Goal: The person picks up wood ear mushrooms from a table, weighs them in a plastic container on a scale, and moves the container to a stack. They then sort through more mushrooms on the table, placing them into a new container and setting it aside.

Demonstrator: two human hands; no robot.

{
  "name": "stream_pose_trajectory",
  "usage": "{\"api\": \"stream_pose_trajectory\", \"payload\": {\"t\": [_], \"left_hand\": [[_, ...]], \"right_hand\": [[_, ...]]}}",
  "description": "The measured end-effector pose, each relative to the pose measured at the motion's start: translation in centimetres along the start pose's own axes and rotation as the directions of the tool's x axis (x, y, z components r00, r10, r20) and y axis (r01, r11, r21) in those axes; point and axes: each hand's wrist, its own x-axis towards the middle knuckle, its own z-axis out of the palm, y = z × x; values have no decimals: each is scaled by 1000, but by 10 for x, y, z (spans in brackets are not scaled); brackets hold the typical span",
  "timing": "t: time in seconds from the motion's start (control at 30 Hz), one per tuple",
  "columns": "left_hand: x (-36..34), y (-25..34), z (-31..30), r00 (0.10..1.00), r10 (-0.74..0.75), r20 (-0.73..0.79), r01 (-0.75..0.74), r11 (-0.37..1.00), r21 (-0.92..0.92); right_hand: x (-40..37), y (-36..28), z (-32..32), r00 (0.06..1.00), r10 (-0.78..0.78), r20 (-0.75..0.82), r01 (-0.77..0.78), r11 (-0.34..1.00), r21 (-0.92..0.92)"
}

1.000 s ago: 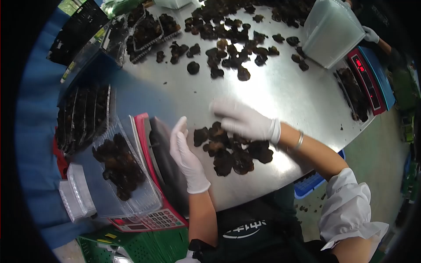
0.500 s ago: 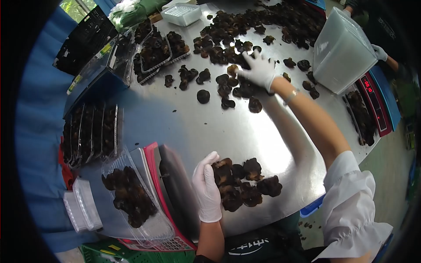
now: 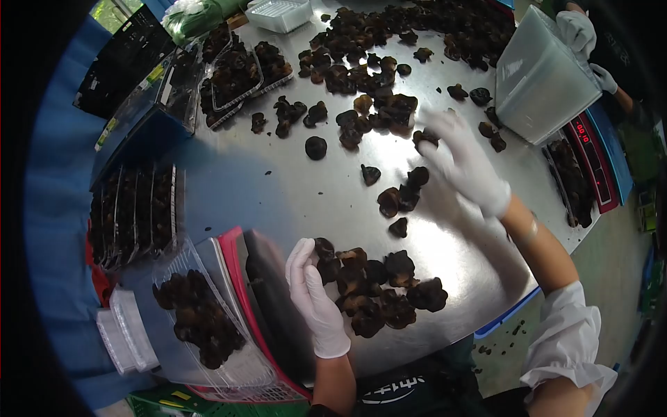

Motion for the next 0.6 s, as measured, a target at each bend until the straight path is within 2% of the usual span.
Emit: {"api": "stream_pose_trajectory", "payload": {"t": [0.03, 0.07, 0.1, 0.17, 0.2, 0.23, 0.3, 0.33, 0.37, 0.4, 0.5, 0.6], "left_hand": [[0, 0, -1, 1000, 0, -2, 0, 1000, 0], [-1, 0, -1, 1000, 6, 4, -6, 1000, 6], [0, 0, -1, 1000, 12, 12, -12, 1000, 12], [1, -1, -2, 1000, 7, 12, -7, 1000, 21], [0, -2, -3, 1000, -9, 5, 8, 999, 31], [0, 0, -3, 1000, -20, 3, 20, 999, 36], [0, 5, -2, 995, -27, -99, 38, 993, 110], [0, 4, -3, 990, -47, -132, 55, 997, 56], [-1, 4, -4, 985, -54, -165, 60, 998, 28], [-1, 4, -3, 980, -61, -188, 61, 998, -6], [-3, 3, -2, 978, -56, -201, 49, 998, -41], [-3, 1, -2, 979, -32, -201, 26, 999, -29]], "right_hand": [[9, 30, 15, 992, -35, -120, 6, 973, -230], [15, 53, 27, 985, -69, -156, -14, 879, -477], [10, 57, 34, 985, -70, -156, -13, 879, -477], [-7, 54, 43, 988, 96, 122, -35, 902, -430], [-16, 7, 22, 947, 160, 280, -98, 970, -221], [-37, -9, 17, 958, 21, 286, 13, 993, -114], [-74, -55, -4, 962, 65, 266, -58, 998, -33], [-90, -65, -12, 957, 81, 279, -99, 994, 48], [-102, -67, -20, 953, 93, 288, -134, 983, 127], [-109, -61, -23, 952, 100, 289, -141, 982, 127], [-120, -42, -27, 954, 251, 167, -283, 936, 210], [-109, -21, -9, 968, 224, 112, -243, 947, 210]]}}
